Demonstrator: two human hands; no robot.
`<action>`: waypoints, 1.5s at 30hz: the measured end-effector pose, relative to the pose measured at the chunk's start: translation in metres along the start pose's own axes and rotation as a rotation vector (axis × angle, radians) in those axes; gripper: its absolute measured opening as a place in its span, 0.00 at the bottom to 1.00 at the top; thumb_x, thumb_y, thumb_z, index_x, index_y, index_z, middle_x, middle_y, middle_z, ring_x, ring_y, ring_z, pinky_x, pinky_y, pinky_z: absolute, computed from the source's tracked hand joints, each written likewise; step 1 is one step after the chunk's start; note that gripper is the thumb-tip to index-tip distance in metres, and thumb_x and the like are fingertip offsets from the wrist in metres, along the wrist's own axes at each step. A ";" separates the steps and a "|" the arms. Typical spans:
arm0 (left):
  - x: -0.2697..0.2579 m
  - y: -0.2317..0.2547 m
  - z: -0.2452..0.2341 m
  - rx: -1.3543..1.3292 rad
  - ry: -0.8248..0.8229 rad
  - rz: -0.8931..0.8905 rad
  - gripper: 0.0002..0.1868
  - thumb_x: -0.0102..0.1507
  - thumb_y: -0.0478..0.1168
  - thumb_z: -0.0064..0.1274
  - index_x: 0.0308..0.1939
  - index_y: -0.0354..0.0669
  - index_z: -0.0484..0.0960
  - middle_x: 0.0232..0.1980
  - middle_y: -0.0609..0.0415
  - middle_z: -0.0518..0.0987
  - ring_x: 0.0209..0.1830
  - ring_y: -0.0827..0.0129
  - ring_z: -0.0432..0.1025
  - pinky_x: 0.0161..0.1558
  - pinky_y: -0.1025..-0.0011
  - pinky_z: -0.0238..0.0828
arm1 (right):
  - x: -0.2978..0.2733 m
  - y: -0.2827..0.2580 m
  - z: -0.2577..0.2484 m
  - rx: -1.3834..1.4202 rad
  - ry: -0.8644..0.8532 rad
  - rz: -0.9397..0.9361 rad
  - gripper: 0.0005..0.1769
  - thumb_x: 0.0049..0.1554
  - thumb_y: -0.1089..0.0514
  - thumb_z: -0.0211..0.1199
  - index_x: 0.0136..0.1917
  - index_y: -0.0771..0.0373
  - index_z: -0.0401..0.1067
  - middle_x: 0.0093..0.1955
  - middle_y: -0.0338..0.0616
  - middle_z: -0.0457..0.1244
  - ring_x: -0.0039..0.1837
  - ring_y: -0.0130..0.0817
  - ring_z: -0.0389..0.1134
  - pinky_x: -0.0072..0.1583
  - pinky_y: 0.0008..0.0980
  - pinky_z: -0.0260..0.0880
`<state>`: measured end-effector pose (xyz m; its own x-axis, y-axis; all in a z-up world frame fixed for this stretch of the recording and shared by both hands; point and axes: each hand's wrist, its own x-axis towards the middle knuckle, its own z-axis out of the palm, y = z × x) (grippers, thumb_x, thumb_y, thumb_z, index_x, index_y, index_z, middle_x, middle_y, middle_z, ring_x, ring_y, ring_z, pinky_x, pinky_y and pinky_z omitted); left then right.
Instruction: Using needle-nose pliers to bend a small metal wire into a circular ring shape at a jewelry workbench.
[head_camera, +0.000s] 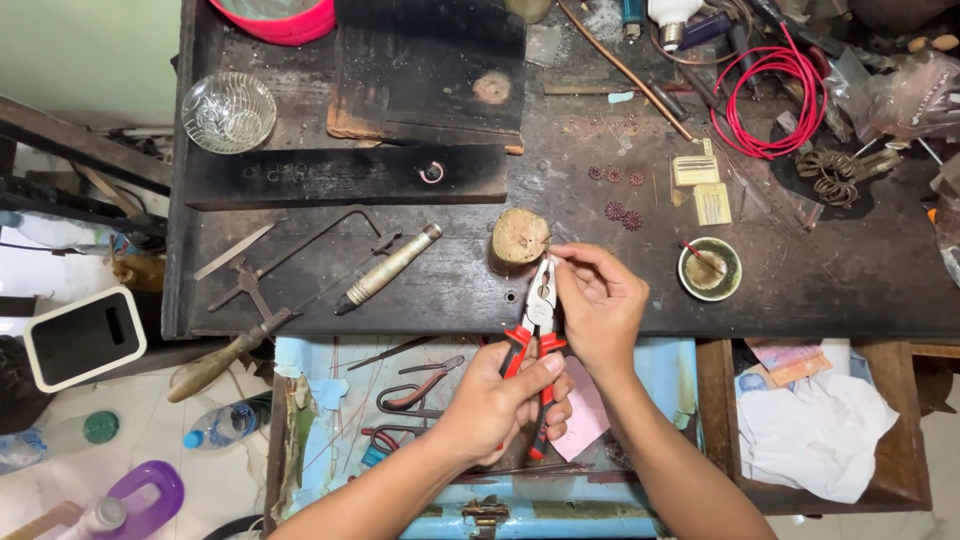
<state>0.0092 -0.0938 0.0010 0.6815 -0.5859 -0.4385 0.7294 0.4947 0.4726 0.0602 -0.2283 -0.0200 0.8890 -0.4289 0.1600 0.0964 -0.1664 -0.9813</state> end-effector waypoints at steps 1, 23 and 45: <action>0.000 0.002 -0.006 0.003 0.000 -0.001 0.11 0.70 0.34 0.51 0.34 0.35 0.68 0.29 0.44 0.69 0.22 0.61 0.66 0.23 0.66 0.66 | 0.000 -0.002 -0.001 0.002 0.003 0.000 0.05 0.59 0.70 0.63 0.47 0.66 0.79 0.46 0.44 0.73 0.46 0.22 0.73 0.50 0.17 0.73; -0.011 0.011 -0.011 0.009 -0.183 -0.136 0.25 0.70 0.43 0.47 0.62 0.21 0.71 0.58 0.22 0.77 0.59 0.33 0.75 0.54 0.45 0.79 | 0.003 -0.002 -0.001 0.034 -0.032 -0.006 0.03 0.58 0.68 0.68 0.47 0.67 0.78 0.44 0.45 0.72 0.47 0.24 0.73 0.50 0.19 0.74; -0.001 -0.003 -0.019 -0.013 -0.171 -0.035 0.23 0.70 0.44 0.50 0.58 0.23 0.71 0.41 0.34 0.79 0.39 0.48 0.79 0.43 0.44 0.83 | 0.007 0.001 -0.004 0.033 -0.055 -0.010 0.02 0.59 0.69 0.66 0.46 0.66 0.78 0.46 0.44 0.71 0.46 0.24 0.72 0.50 0.19 0.72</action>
<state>0.0074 -0.0829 -0.0148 0.6360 -0.7031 -0.3179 0.7542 0.4795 0.4486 0.0646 -0.2346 -0.0195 0.9112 -0.3774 0.1651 0.1197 -0.1409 -0.9828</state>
